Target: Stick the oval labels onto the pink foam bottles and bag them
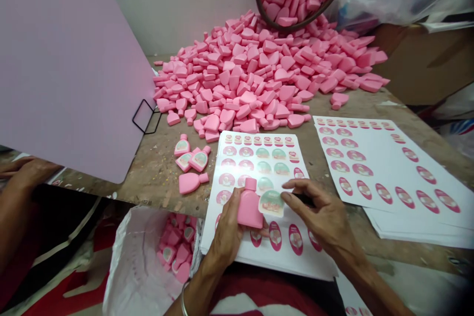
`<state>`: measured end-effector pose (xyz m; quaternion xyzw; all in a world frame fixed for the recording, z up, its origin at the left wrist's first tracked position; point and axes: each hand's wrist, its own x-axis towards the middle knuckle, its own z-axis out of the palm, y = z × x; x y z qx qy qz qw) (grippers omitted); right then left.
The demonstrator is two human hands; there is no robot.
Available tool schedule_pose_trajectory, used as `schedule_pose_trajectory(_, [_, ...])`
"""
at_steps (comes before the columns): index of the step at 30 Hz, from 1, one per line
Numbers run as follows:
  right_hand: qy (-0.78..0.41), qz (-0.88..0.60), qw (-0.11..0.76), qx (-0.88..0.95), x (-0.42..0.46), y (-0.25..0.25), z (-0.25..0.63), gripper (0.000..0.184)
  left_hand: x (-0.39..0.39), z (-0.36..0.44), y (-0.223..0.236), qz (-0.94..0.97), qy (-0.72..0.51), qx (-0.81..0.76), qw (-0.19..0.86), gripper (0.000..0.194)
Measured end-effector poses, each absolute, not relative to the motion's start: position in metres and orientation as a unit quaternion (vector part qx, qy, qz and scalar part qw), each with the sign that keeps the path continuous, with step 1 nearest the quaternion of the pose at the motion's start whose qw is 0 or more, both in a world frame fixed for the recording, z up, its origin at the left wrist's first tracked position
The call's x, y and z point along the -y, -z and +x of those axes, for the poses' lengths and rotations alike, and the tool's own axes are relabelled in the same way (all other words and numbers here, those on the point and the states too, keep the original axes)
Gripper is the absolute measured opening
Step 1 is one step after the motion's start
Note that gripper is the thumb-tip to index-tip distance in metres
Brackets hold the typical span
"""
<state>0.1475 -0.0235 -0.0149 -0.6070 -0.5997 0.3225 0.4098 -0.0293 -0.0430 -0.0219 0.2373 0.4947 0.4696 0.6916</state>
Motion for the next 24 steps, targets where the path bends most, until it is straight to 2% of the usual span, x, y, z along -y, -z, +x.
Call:
schedule_pose_trajectory(5, [-0.387,-0.567,0.405,0.604,0.023,0.002,0.126,0.025,0.038,-0.024,0.016,0.194,-0.492,-0.444,0.724,0.057])
schedule_pose_trajectory(24, [-0.327,-0.541,0.440,0.637,0.021,-0.001,0.119,0.016,0.033,-0.024,0.006,0.217,-0.489,-0.404,0.742,0.057])
